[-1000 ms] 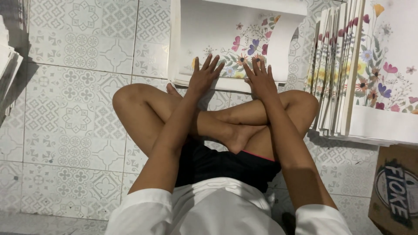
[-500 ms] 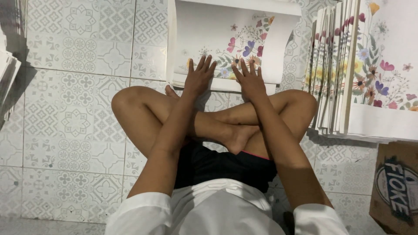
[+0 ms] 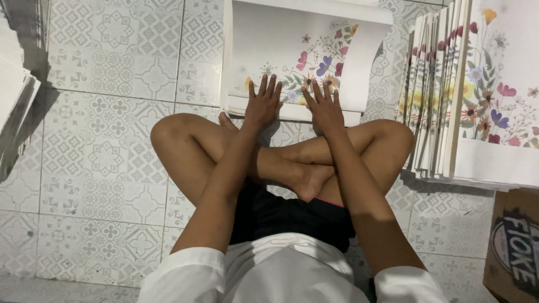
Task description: A person sitting on the floor folds large printed paper sheets with floral patterns and organizes them into stacks.
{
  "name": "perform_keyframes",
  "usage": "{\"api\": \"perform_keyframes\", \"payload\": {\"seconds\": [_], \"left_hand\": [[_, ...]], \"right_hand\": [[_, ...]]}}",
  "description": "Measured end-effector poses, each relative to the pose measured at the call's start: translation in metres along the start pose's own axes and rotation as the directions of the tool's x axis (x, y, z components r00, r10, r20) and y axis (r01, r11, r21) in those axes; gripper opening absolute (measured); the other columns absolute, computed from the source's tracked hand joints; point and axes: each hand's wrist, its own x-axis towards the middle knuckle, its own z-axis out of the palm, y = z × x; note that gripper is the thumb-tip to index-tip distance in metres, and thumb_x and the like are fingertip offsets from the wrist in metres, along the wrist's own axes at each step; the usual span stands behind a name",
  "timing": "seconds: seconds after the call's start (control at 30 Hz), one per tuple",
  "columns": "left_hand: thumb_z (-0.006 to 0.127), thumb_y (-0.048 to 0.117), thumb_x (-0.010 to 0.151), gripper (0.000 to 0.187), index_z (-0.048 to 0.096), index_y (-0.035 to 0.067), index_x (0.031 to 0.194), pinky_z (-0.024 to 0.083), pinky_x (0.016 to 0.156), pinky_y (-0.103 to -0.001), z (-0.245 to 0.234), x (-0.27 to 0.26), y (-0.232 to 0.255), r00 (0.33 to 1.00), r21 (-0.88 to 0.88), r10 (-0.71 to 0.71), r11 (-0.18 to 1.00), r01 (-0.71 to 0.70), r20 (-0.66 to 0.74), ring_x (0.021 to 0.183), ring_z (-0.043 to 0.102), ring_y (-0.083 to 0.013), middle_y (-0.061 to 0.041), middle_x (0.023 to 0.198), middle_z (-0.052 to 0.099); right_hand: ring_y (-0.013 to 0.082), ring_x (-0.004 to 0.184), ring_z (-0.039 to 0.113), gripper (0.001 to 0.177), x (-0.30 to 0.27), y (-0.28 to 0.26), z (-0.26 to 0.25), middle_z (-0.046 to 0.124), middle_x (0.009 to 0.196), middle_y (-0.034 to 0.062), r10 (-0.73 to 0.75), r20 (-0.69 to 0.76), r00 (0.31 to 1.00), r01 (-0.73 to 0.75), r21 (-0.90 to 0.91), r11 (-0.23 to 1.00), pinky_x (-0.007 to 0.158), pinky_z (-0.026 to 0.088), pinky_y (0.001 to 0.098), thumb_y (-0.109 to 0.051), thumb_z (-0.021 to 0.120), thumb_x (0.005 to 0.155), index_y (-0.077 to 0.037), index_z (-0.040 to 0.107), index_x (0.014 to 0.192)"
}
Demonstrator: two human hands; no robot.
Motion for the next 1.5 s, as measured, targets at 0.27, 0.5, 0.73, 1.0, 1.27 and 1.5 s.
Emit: {"api": "perform_keyframes", "payload": {"seconds": [0.27,0.5,0.73,1.0,1.27,1.5], "left_hand": [[0.022,0.043,0.115,0.065,0.007,0.006,0.166,0.006,0.131,-0.052,-0.003,0.046,0.04,0.97,-0.499,0.094,0.844,-0.196,-0.222,0.159,0.002,-0.0402,-0.021,0.172,0.004],[0.025,0.032,0.117,0.059,0.015,-0.002,0.163,0.011,0.13,-0.049,0.022,0.081,0.09,0.892,-0.693,-0.038,0.645,-0.322,-0.45,0.157,0.011,-0.0436,-0.027,0.169,0.015],[0.03,0.036,0.116,0.059,0.025,-0.003,0.161,0.014,0.13,-0.044,0.04,0.086,0.094,0.871,-0.696,-0.115,0.654,-0.296,-0.478,0.155,0.022,-0.0391,-0.026,0.166,0.025],[0.027,0.033,0.116,0.057,0.024,-0.002,0.161,0.017,0.13,-0.046,0.045,0.087,0.091,0.875,-0.586,-0.066,0.766,-0.264,-0.479,0.156,0.023,-0.0376,-0.024,0.166,0.026],[0.02,0.041,0.114,0.063,0.018,0.001,0.163,0.007,0.13,-0.042,0.011,0.045,0.014,0.948,-0.394,-0.139,0.919,0.015,-0.287,0.158,0.011,-0.0325,-0.02,0.17,0.015],[0.023,0.053,0.114,0.068,0.012,0.012,0.167,0.0,0.132,-0.048,-0.026,0.017,-0.051,0.899,-0.339,-0.426,0.864,0.372,-0.1,0.158,-0.006,-0.0347,-0.011,0.173,-0.001]], "right_hand": [[0.0413,0.158,0.006,0.054,0.001,-0.004,-0.006,0.011,0.173,0.0146,0.071,0.061,0.996,-0.07,-0.018,0.997,0.126,0.006,0.0609,-0.029,0.034,0.114,-0.021,0.022,0.166],[0.0325,0.16,0.001,0.057,0.021,0.031,0.056,0.009,0.174,0.0095,0.103,0.056,0.993,-0.101,-0.036,0.994,0.129,0.003,0.0542,-0.022,0.037,0.111,-0.011,0.022,0.165],[0.0293,0.16,0.001,0.065,0.01,0.009,0.017,0.007,0.174,0.0089,0.123,0.093,0.988,-0.121,-0.021,0.992,0.13,0.002,0.0511,-0.013,0.041,0.103,-0.005,0.02,0.164],[0.0275,0.16,-0.001,0.069,0.01,0.001,0.004,0.005,0.174,0.0074,0.157,0.126,0.98,-0.148,-0.073,0.986,0.131,0.001,0.051,-0.017,0.043,0.104,-0.005,0.014,0.165],[0.0347,0.159,-0.002,0.061,0.003,-0.007,-0.004,0.003,0.173,0.0158,0.115,0.103,0.988,-0.12,0.047,0.992,0.127,-0.001,0.0571,-0.032,0.027,0.114,-0.004,0.01,0.166],[0.0339,0.16,0.001,0.062,0.007,-0.002,-0.002,0.001,0.173,0.0136,0.127,0.106,0.986,-0.133,0.051,0.99,0.128,-0.001,0.0564,-0.035,0.027,0.115,-0.006,0.009,0.166]]}}
